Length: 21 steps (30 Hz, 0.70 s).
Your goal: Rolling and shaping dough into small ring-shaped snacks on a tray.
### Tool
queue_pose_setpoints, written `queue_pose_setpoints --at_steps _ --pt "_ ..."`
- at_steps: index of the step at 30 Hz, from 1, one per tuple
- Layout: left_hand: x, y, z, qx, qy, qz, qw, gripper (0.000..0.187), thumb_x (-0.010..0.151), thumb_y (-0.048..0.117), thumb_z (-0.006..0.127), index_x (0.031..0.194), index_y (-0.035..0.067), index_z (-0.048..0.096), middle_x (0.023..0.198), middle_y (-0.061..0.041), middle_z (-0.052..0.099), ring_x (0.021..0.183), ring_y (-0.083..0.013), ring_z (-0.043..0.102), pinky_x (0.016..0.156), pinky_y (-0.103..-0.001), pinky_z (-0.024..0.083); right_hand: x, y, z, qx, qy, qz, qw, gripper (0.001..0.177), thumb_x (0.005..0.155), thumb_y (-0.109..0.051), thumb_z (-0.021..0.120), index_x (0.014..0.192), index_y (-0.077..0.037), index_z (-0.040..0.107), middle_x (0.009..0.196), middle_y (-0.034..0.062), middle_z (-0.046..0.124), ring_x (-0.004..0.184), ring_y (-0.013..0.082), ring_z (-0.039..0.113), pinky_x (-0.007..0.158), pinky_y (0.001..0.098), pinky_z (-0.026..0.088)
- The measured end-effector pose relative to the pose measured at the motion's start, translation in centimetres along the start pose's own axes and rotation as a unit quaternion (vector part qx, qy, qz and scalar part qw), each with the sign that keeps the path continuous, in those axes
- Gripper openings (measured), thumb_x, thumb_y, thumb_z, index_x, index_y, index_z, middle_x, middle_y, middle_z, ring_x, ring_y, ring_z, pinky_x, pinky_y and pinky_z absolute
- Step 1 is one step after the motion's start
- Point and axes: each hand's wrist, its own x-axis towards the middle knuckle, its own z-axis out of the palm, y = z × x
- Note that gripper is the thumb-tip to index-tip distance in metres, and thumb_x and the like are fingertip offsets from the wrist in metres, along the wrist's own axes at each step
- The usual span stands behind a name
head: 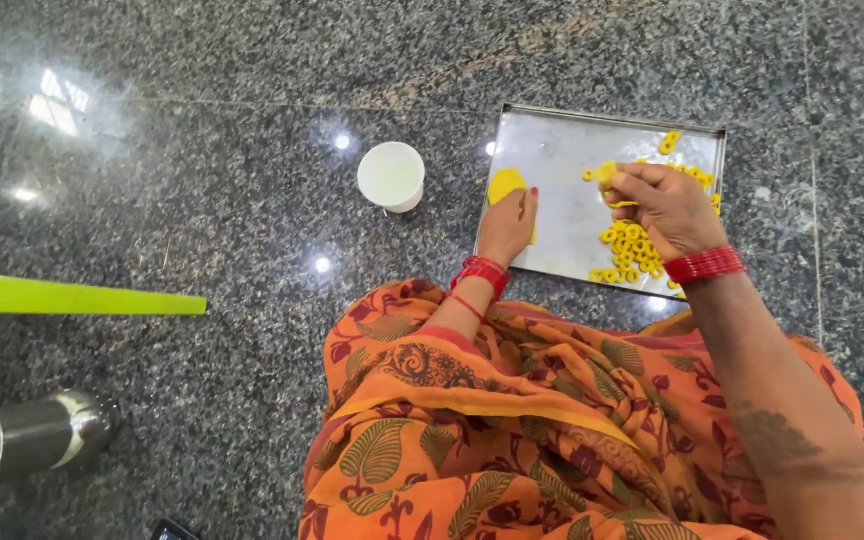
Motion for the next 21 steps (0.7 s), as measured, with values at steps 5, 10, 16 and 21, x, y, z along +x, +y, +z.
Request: queue_pose_setpoints --at_steps 5,10,16,21 --pt "0.2 3.3 0.3 -0.262 -0.004 0.131 0.956 0.032 0.099 0.029 0.067 0.120 0.005 0.071 0.101 -0.011 0.077 0.086 -0.0161 0.072 0.078 -0.028 0.057 0.3 2.1 -2.7 0.106 0.021 0.017 0.994 0.025 0.103 -0.016 0.060 0.122 -0.001 0.065 0.108 0.0060 0.073 0.097 0.0147 0.069 0.080 0.0286 0.054" --pt "-1.4 6.1 -0.3 -0.397 -0.101 0.184 0.893 0.043 0.095 0.015 0.074 0.135 0.004 0.063 0.114 -0.003 0.073 0.098 -0.0091 0.067 0.084 -0.024 0.056 1.2 4.6 -2.8 0.170 0.036 0.059 0.983 0.020 0.102 -0.016 0.062 0.119 -0.006 0.065 0.105 0.0058 0.073 0.095 0.0149 0.070 0.081 0.0312 0.057" --pt "-1.5 4.2 0.9 -0.470 -0.089 0.137 0.867 0.034 0.101 0.007 0.070 0.134 -0.002 0.067 0.110 -0.005 0.074 0.097 -0.0084 0.068 0.084 -0.022 0.055 1.8 6.9 -1.3 0.127 0.016 0.026 0.991 0.018 0.102 -0.015 0.070 0.113 -0.001 0.069 0.101 0.0057 0.072 0.089 0.0123 0.067 0.077 0.0276 0.055" --pt "-1.4 4.7 0.3 -0.482 -0.089 0.121 0.863 0.025 0.100 0.011 0.071 0.121 -0.001 0.069 0.106 -0.003 0.074 0.094 -0.0080 0.068 0.084 -0.023 0.056 1.4 5.9 0.0 0.084 0.053 0.008 0.995 0.024 0.096 -0.012 0.073 0.116 -0.001 0.064 0.100 0.0049 0.071 0.089 0.0126 0.070 0.077 0.0275 0.057"
